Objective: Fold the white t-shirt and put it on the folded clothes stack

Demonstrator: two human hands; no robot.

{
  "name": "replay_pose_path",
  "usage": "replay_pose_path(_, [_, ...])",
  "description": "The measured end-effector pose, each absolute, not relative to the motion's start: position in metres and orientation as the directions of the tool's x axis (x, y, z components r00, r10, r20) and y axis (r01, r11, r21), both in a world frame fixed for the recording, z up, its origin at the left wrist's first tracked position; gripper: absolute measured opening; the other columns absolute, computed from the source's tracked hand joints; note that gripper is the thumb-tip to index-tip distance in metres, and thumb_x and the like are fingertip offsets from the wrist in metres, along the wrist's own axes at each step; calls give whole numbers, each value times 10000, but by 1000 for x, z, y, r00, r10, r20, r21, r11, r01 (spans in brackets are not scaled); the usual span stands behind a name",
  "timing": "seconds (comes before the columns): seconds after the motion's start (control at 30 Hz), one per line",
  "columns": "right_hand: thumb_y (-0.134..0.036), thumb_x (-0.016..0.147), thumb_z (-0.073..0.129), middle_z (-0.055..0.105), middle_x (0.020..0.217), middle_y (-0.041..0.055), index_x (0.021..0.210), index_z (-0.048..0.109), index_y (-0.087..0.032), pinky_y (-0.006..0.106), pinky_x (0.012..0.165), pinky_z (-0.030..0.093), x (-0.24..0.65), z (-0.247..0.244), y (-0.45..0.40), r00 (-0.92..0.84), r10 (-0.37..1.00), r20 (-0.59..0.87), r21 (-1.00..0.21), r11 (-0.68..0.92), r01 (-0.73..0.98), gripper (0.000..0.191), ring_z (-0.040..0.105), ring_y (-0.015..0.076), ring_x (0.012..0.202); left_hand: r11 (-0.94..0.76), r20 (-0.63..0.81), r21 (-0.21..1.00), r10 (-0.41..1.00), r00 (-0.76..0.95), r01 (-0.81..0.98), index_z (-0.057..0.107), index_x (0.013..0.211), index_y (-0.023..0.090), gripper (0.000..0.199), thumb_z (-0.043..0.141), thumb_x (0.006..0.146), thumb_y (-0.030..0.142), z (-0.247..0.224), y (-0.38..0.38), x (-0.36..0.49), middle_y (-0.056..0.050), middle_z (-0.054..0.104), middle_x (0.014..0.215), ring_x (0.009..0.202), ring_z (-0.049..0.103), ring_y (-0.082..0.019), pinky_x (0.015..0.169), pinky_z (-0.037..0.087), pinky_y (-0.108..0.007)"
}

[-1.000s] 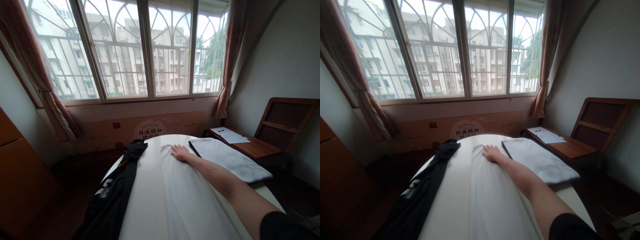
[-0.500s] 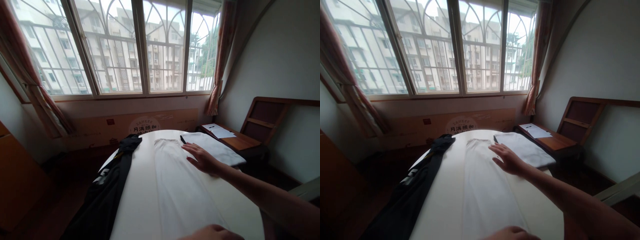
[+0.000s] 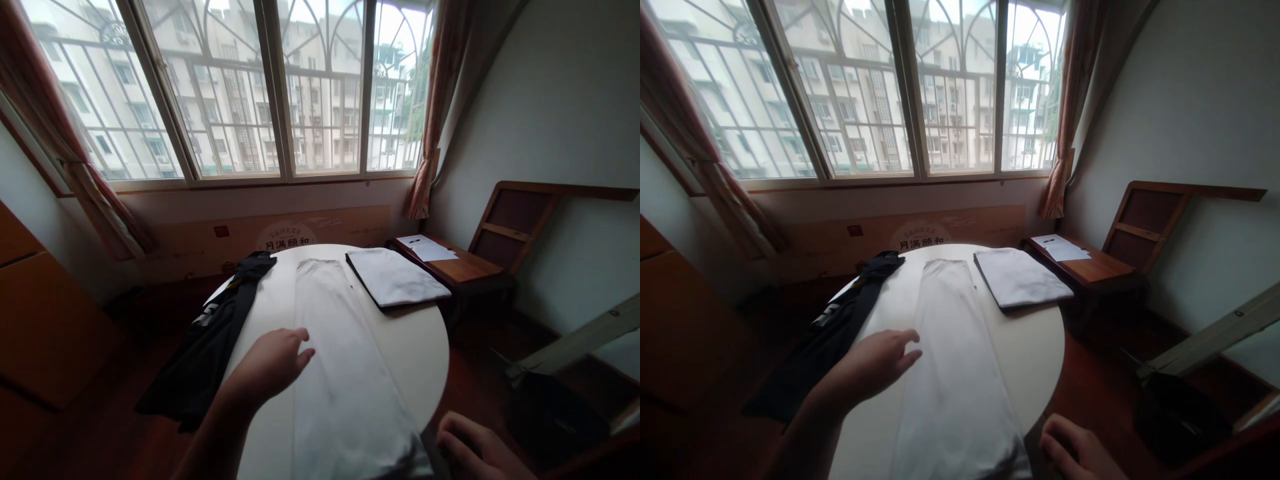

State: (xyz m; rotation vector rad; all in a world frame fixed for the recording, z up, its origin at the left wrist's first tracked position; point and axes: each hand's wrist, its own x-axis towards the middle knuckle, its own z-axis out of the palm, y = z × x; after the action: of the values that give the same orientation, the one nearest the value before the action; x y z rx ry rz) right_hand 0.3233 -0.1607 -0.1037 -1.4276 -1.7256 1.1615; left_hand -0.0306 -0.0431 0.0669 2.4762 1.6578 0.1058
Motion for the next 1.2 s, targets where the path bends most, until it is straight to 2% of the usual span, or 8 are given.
replay_pose_path(0.13, [-636, 946, 478, 605, 824, 14, 866, 580, -204, 272, 722, 461, 306, -113, -167, -229, 969, -91, -932, -2, 363, 451, 544, 184, 786, -184, -23, 341, 979, 204, 922, 598, 1339, 211, 464, 396, 987, 436, 53, -97, -45, -55, 747, 868, 846, 698, -230, 741, 440, -303])
replay_pose_path(0.33, [-724, 836, 586, 512, 746, -19, 817, 532, -213, 267, 662, 451, 289, -123, -170, -186, 975, -120, -983, -90, 162, 513, 494, 156, 704, -31, -214, 471, 966, 148, 882, 416, 1519, 182, 618, 380, 973, 469, -19, -172, -57, -41, 742, 817, 806, 694, -232, 745, 444, -300])
replay_pose_path(0.57, [-652, 777, 725, 495, 756, -37, 779, 459, -215, 252, 649, 471, 274, -126, -179, -47, 997, -61, -995, -65, -82, 512, 484, 125, 686, 9, -130, 900, 960, 250, 436, 141, 1610, 196, 929, 578, 889, 586, -85, -206, -64, -7, 680, 821, 737, 637, -185, 670, 495, -272])
replay_pose_path(0.7, [-616, 805, 724, 600, 805, -12, 941, 549, -215, 285, 654, 511, 269, -118, -183, -15, 999, -30, -994, -32, -108, 458, 565, 149, 703, 146, -155, 986, 981, 113, 79, 261, 1570, 203, 985, 714, 795, 611, -100, -211, -44, -4, 660, 788, 704, 659, -197, 559, 506, -266])
replay_pose_path(0.8, [-626, 801, 722, 621, 787, -15, 1052, 612, -214, 272, 562, 494, 268, -116, -184, -40, 998, -57, -984, -63, -165, 495, 574, 135, 607, 149, -149, 989, 988, 37, -1, 602, 1301, 180, 706, 780, 744, 574, -99, -210, -33, -23, 683, 790, 697, 665, -188, 557, 520, -262])
replay_pose_path(0.9, [-606, 786, 749, 633, 754, -12, 992, 704, -186, 258, 539, 485, 272, -116, -182, -59, 993, -98, -982, -106, -157, 470, 589, 122, 567, 148, -148, 989, 989, -11, 3, 715, 1009, 161, 477, 812, 713, 522, -96, -209, -33, -39, 704, 804, 747, 679, -201, 548, 522, -246])
replay_pose_path(1.03, [-564, 786, 767, 718, 785, 37, 951, 775, -174, 309, 631, 560, 285, -120, -183, -85, 990, -112, -991, -117, -68, 424, 662, 170, 635, 113, -110, 992, 993, -42, 64, 732, 1019, 179, 414, 821, 681, 401, -100, -211, -47, -50, 754, 892, 785, 702, -207, 614, 555, -253])
replay_pose_path(1.2, [-417, 790, 784, 731, 1222, 150, 1221, 744, -217, 462, 981, 557, 299, -123, -189, -268, 959, 94, -977, 140, 161, 476, 690, 336, 1124, -94, 80, 920, 995, 51, 380, 760, 1053, 199, 322, 724, 743, 278, -113, -209, -69, -41, 779, 850, 722, 722, -197, 660, 579, -238])
